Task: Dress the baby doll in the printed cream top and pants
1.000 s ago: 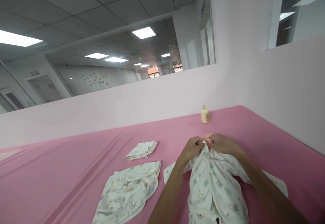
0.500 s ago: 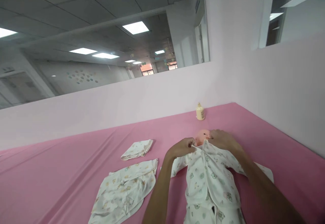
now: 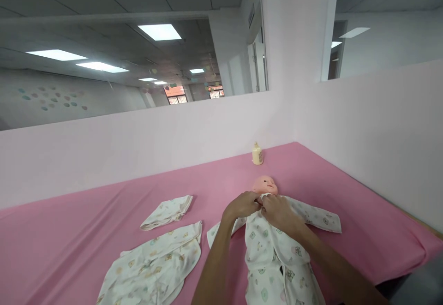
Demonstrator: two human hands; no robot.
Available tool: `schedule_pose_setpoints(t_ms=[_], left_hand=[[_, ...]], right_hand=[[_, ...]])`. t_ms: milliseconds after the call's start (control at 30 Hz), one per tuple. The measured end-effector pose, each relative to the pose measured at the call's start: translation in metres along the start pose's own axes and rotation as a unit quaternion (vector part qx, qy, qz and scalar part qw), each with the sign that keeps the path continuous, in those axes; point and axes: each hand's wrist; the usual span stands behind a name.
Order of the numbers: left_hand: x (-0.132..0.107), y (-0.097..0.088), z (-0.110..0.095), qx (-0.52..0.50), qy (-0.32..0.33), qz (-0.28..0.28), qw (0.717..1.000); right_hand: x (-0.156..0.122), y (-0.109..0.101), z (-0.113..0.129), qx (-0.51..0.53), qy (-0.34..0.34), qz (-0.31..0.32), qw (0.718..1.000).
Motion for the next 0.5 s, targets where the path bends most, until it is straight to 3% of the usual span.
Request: schedule_pose_setpoints(t_ms=[233, 400, 500], left_hand=[[-0.002, 0.001, 0.003, 0.002, -0.006, -0.014, 1.0], [-0.001, 0.004, 0.001, -0.014, 0.009, -0.005, 1.0], [0.0, 0.004, -0.001, -0.015, 0.011, -0.003, 1.0]], right_hand=[[0.009, -0.001, -0.024, 0.039, -0.038, 0.037, 0.998], [0.012, 0.001, -0.035, 0.044, -0.012, -0.01, 0.999], [0.005, 0.003, -0.032, 0.082, -0.053, -0.002, 0.995]])
Point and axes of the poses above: each hand's wrist, its own x-axis towards the middle knuckle, its own y-axis out of the palm, z = x × y, and after that the axes turned 10 degrees about z, right-handed
